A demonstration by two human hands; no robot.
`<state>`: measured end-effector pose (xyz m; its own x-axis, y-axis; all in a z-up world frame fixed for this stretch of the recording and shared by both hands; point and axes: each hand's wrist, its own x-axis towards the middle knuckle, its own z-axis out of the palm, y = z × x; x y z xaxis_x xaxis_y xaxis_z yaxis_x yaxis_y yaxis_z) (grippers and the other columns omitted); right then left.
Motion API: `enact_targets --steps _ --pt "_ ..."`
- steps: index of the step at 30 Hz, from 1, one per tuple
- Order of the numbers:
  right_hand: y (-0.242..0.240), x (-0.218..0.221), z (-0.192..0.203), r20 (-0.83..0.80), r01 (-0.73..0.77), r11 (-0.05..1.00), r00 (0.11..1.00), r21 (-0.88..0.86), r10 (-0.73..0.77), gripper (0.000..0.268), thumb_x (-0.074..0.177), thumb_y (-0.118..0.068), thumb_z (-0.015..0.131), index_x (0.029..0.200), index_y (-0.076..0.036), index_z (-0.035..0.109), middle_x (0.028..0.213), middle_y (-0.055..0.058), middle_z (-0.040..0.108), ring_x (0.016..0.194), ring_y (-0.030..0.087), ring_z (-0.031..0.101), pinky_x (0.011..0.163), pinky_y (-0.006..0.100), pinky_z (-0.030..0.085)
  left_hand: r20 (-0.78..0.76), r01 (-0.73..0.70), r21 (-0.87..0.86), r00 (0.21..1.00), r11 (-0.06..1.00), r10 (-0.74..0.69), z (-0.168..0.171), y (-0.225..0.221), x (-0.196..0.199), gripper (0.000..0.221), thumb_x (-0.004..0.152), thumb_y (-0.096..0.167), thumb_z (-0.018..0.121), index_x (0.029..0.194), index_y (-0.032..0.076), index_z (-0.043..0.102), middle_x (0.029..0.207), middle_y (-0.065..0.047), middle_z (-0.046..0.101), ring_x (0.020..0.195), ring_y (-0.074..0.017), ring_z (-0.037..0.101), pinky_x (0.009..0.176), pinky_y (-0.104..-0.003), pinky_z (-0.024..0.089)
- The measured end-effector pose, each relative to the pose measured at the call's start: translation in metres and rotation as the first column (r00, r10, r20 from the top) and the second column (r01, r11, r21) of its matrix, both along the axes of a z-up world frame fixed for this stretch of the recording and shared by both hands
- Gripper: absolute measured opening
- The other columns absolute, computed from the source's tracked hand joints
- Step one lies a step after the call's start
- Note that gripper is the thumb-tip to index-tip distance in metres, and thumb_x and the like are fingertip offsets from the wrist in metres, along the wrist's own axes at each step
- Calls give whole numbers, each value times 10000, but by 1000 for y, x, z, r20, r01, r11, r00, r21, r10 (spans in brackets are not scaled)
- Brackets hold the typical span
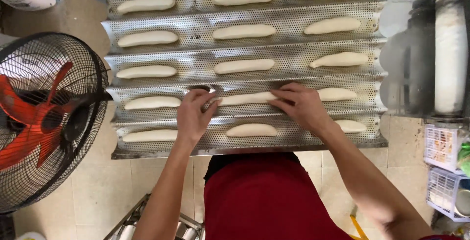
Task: Arranging pieces of shaped bread dough onto perforated baking trays for proofing/baking.
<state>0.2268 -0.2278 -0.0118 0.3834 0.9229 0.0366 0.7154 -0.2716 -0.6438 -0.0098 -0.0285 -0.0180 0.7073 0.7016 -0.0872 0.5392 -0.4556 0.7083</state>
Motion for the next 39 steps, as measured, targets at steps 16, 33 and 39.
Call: enact_targets --steps 16,33,39 --pt "-4 -95 16 44 -267 950 964 164 263 217 914 -273 768 1077 -129 779 1126 55 739 1020 272 713 853 399 599 336 -27 -68 941 997 49 14 -58 -39 237 995 162 691 1190 42 752 1118 -140 739 977 -238 731 825 -324 595" --pt "-42 -87 9 6 -126 992 992 -18 126 443 862 -229 790 1278 -102 706 1148 123 702 1021 314 683 884 413 566 209 131 -286 975 949 -71 -3 -92 -12 403 843 368 797 1107 63 802 954 -111 813 832 -190 778 774 -319 606" --pt "-41 -80 17 -585 -30 992 805 126 98 431 912 -216 754 1328 -143 671 1209 75 681 1013 153 698 860 317 587 390 197 -529 920 826 31 26 -67 -25 348 858 291 821 1132 80 785 966 -54 807 841 -133 765 759 -284 624"
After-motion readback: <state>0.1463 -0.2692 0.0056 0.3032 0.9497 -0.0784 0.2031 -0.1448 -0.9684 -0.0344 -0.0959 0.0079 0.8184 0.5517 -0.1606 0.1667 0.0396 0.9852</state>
